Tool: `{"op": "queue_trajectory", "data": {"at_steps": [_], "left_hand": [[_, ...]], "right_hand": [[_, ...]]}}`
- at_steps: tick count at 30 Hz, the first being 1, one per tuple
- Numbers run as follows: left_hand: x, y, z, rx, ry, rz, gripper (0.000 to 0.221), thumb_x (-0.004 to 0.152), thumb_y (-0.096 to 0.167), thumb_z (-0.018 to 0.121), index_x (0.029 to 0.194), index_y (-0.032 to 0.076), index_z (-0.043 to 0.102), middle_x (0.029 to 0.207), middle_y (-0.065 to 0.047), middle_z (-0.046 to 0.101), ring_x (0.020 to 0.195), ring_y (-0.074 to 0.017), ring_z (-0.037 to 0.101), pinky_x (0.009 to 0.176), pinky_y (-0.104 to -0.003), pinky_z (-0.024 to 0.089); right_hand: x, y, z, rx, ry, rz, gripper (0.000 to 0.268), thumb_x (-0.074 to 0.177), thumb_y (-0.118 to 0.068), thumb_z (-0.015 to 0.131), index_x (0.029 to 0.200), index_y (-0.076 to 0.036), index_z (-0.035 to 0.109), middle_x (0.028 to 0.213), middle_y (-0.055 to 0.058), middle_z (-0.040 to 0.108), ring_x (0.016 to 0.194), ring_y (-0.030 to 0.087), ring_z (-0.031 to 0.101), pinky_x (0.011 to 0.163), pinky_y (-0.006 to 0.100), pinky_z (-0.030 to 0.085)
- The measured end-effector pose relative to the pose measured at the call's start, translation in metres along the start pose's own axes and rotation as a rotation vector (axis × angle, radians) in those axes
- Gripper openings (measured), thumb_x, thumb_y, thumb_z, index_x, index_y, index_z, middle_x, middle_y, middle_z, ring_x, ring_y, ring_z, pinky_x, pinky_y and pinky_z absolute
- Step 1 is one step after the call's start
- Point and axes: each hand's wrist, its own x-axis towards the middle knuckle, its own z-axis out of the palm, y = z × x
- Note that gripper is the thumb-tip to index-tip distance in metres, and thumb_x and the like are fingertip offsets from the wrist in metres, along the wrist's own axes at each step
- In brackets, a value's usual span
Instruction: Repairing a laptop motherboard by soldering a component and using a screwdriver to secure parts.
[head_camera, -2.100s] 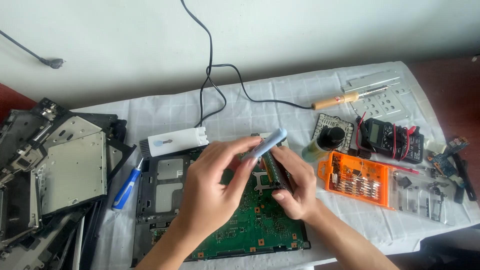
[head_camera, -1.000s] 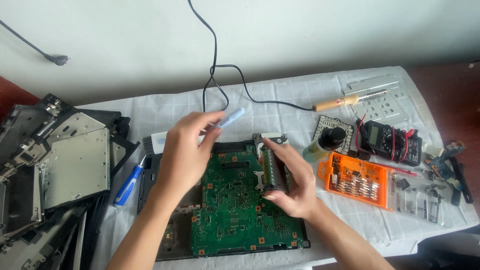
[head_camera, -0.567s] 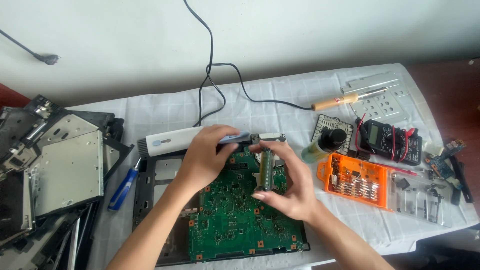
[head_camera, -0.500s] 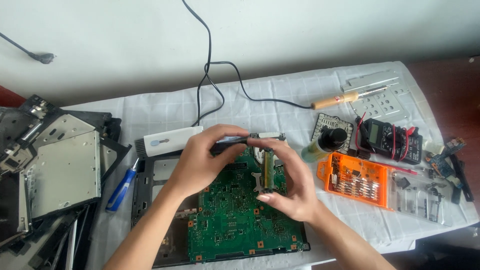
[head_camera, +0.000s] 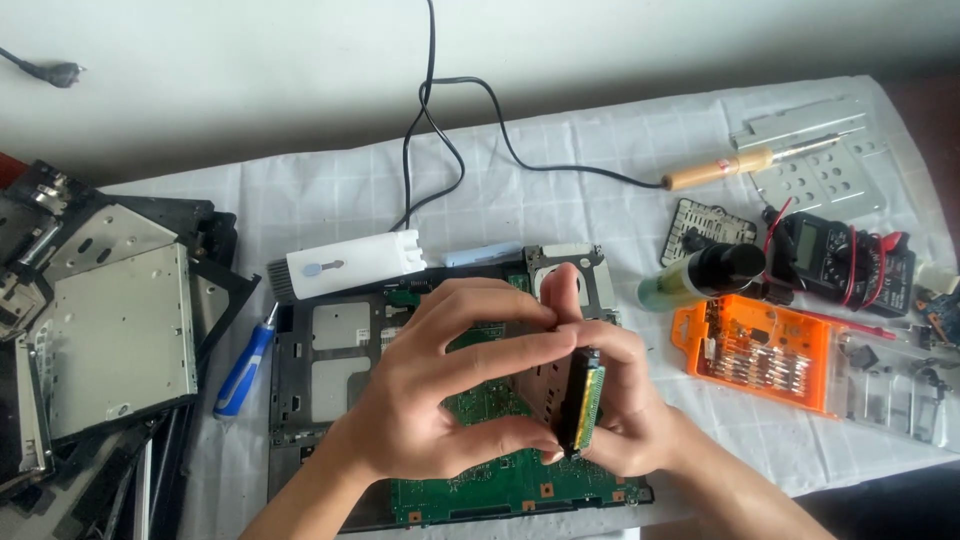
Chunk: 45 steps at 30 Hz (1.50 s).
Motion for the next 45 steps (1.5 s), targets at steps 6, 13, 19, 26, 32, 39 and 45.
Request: {"op": "queue_trajectory", "data": {"at_steps": [6,13,19,26,32,39,45], "left_hand": [[-0.001,-0.001,-0.001,0.014,-0.004,-0.004,0.051,0.098,0.036,0.077,0.141,0.017,0.057,0.138,-0.009,0.061,0.131,-0.0302,0.065,0.117,-0.047,0.055],[-0.001,-0.001,-0.001,-0.004,-0.007,0.005,0.049,0.099,0.036,0.076,0.140,0.017,0.057,0.137,-0.009,0.061,0.132,-0.0307,0.065,0.117,-0.046,0.055],[-0.001,-0.001,-0.003,-0.009,-0.013,-0.011,0.050,0.098,0.036,0.077,0.141,0.017,0.057,0.137,-0.008,0.061,0.132,-0.0301,0.065,0.116,-0.046,0.056],[-0.002,-0.002,-0.002,-0.018,-0.004,-0.029,0.052,0.097,0.035,0.077,0.141,0.017,0.056,0.136,-0.008,0.061,0.130,-0.0288,0.065,0.116,-0.046,0.056],[-0.001,-0.002,-0.002,-0.009,-0.009,-0.037,0.053,0.098,0.035,0.077,0.143,0.017,0.055,0.137,-0.008,0.061,0.131,-0.0292,0.065,0.117,-0.046,0.055],[-0.001,-0.005,-0.003,-0.015,-0.004,-0.060,0.051,0.101,0.030,0.073,0.145,0.014,0.053,0.139,-0.010,0.060,0.132,-0.0291,0.063,0.117,-0.046,0.054],[0.005,-0.006,-0.021,-0.037,-0.184,-0.292,0.074,0.096,0.028,0.073,0.157,0.012,0.034,0.155,-0.013,0.047,0.146,-0.0291,0.048,0.123,-0.045,0.043]], "right_hand": [[0.001,0.002,0.002,0.061,-0.018,0.011,0.066,0.106,-0.007,0.065,0.155,-0.009,0.022,0.176,0.017,-0.011,0.168,0.028,-0.012,0.143,0.054,-0.005],[-0.005,0.004,0.003,0.140,-0.025,0.035,0.070,0.104,-0.003,0.066,0.154,-0.008,0.018,0.175,0.014,-0.019,0.167,0.025,-0.009,0.141,0.051,0.006],[0.001,0.001,0.003,0.101,-0.024,0.020,0.062,0.107,-0.007,0.064,0.153,-0.008,0.022,0.176,0.015,-0.012,0.168,0.031,-0.008,0.142,0.058,0.003],[0.005,-0.001,0.005,0.137,-0.015,0.023,0.067,0.105,-0.003,0.066,0.156,-0.009,0.022,0.177,0.015,-0.010,0.169,0.029,-0.005,0.143,0.058,0.006],[0.009,-0.004,0.006,0.182,-0.006,0.036,0.065,0.107,-0.004,0.064,0.157,-0.009,0.023,0.177,0.012,-0.008,0.169,0.027,-0.006,0.142,0.059,0.012],[0.015,-0.008,0.003,-0.068,0.046,0.100,0.068,0.102,-0.013,0.070,0.153,-0.006,0.026,0.175,0.021,0.006,0.167,0.032,0.010,0.143,0.062,0.007],[0.039,-0.020,0.009,-0.075,0.219,0.209,0.066,0.101,-0.033,0.068,0.150,-0.006,0.033,0.173,0.034,0.008,0.167,0.041,0.006,0.133,0.051,0.024]]}}
